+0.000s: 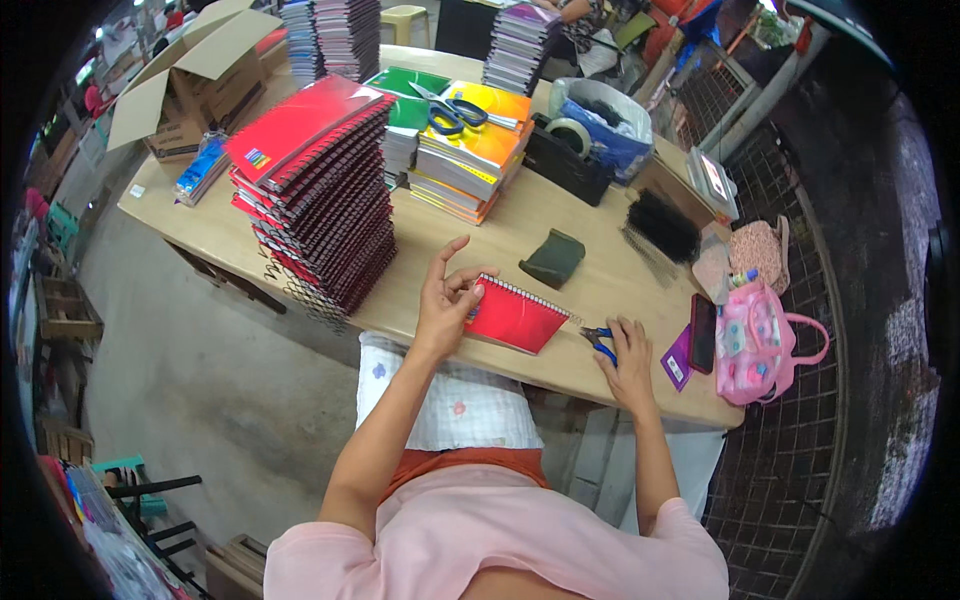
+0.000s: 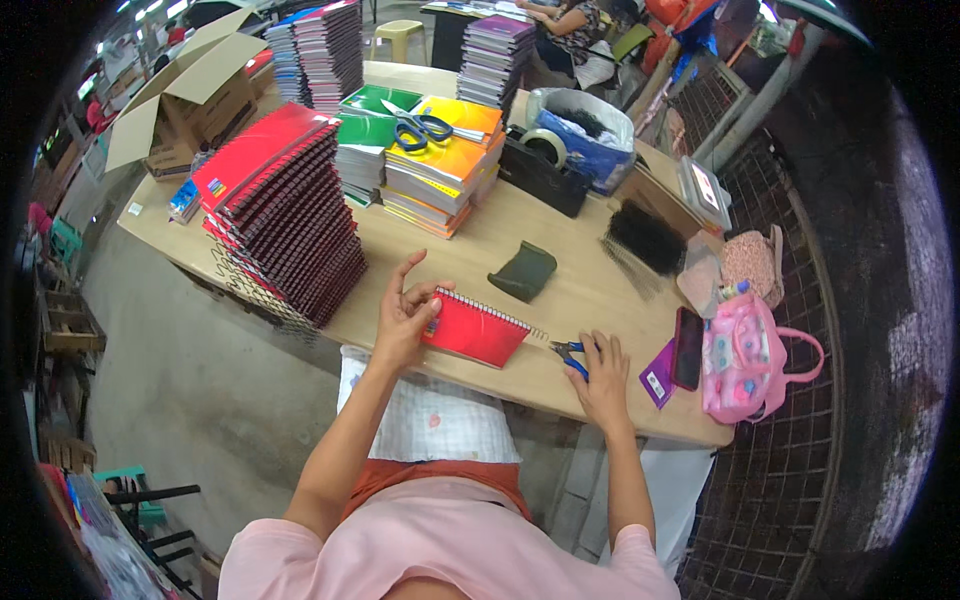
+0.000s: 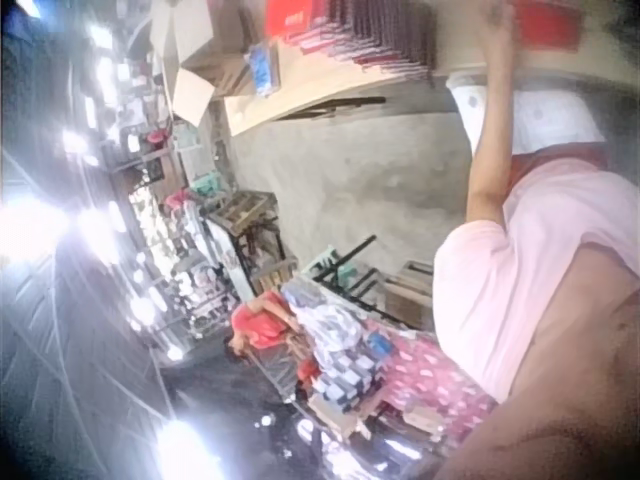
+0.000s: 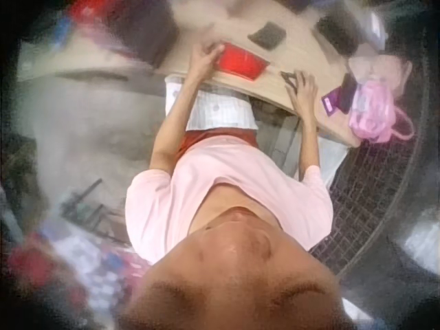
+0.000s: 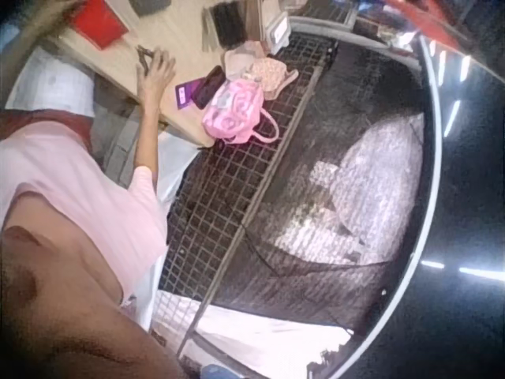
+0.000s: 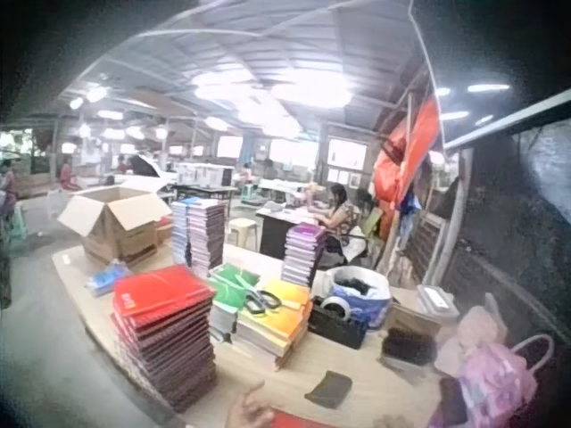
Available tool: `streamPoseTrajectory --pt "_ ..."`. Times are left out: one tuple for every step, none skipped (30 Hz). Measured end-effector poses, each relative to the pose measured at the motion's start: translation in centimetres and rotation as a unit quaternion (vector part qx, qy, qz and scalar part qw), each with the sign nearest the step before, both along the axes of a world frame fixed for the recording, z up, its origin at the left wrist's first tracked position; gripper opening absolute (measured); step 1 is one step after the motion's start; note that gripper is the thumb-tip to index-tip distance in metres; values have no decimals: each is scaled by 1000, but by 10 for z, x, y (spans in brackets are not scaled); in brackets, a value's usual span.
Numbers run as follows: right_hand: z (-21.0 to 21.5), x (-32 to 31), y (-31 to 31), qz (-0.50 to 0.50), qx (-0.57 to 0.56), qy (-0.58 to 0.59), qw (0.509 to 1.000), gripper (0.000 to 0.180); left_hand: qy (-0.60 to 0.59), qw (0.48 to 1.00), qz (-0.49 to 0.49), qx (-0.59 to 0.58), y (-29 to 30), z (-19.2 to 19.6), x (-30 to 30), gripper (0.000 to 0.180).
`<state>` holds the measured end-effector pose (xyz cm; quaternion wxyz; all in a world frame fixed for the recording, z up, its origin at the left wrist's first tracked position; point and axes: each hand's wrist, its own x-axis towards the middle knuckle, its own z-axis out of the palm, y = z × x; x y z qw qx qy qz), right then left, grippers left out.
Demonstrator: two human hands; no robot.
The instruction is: The person prepares notebooks by aligning them, using pliers to cut a metal spiral spine from a stack of notebooks, and sorting them.
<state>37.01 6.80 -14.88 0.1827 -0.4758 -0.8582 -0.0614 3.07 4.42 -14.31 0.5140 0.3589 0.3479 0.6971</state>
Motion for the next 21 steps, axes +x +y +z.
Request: streamPoseTrajectory --pt "-5 6 -1 -20 -16 35 999 47 -4 1000 -19 5 -2 7 3 78" --pt "-5 8 2 -41 -31 71 996 44 -8 999 -39 9 -2 12 5 82" --pt "-4 9 4 -61 -46 107 991 42 -3 999 -36 -1 -3 13 8 84" --pt "-6 8 3 -99 -27 192 976 38 2 999 -32 -11 -4 13 12 85" --pt "8 -3 5 -77 -34 240 967 38 9 1000 -20 -16 -5 15 13 87" --pt "32 -18 4 -55 -43 286 956 38 30 999 -32 -17 -7 14 13 89" --pt "51 -32 4 -33 -51 331 942 38 50 998 -45 -16 -8 14 12 91" --pt "60 -45 7 -8 -121 359 925 39 70 996 -59 -16 -7 14 13 92" --pt "75 -62 7 28 -147 332 931 39 70 995 -74 -6 -9 19 15 94" --pt "84 -79 9 63 -174 306 934 39 71 994 -89 2 -11 28 18 96" --pt "90 -96 13 85 -234 326 912 39 70 992 -104 11 -13 33 22 97" --pt "92 -110 16 109 -293 345 885 40 63 994 -90 16 -14 33 26 98" --pt "91 -119 19 115 -317 345 876 41 56 995 -76 21 -14 33 30 98" --pt "90 -127 22 124 -339 343 867 42 50 997 -59 27 -14 33 30 98" --pt "90 -135 22 132 -362 342 857 43 60 997 -58 6 -16 32 28 98" --pt "91 -139 16 110 -312 315 890 47 69 996 -57 -15 -17 32 25 99" --pt "93 -140 14 132 -256 298 910 46 77 995 -54 -36 -20 32 22 100" --pt "94 -141 13 154 -198 280 927 45 74 996 -47 -35 -21 33 20 100" --pt "97 -140 13 174 -139 261 939 44 71 996 -40 -34 -22 34 18 100" --pt "102 -137 15 173 -118 228 951 43 68 997 -33 -33 -24 34 16 100" --pt "110 -131 19 172 -96 195 961 43 62 997 -28 -39 -26 35 15 100"
